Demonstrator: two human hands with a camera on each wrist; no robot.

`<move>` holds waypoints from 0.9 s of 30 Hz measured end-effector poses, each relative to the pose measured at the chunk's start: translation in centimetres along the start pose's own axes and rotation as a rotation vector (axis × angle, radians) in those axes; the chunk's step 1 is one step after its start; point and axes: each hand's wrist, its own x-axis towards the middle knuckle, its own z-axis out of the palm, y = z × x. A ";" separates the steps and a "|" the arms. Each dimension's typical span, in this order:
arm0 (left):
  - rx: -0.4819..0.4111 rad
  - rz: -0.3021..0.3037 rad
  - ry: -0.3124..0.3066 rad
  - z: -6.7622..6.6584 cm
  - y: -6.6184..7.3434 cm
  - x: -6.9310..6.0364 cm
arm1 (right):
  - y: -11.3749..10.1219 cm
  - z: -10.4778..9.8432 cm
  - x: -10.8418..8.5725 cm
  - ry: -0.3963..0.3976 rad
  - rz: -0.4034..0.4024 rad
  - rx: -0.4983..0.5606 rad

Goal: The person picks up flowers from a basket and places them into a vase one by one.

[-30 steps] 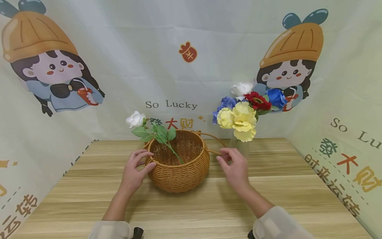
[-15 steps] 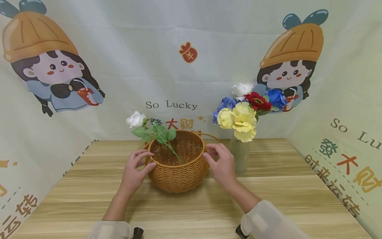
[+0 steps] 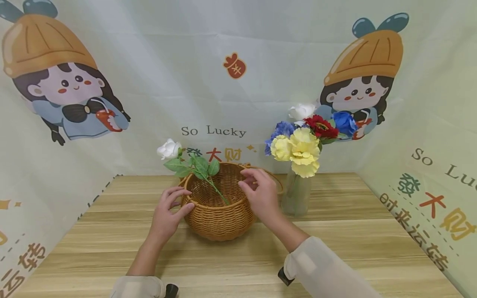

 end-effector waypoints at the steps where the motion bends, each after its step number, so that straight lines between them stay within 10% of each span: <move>1: 0.001 0.001 -0.001 0.0 0.0 0.0 | -0.1 0.2 0.2 -0.010 0.011 0.010; 10: 0.007 0.009 0.006 -0.1 0.1 0.3 | -0.5 2.1 1.9 -0.107 0.099 0.015; 17: 0.000 -0.004 0.004 0.4 0.2 0.0 | -0.3 2.4 3.0 -0.343 0.278 -0.010; 27: 0.006 -0.007 0.017 0.0 0.2 0.1 | 0.2 3.2 5.2 -0.523 0.471 0.152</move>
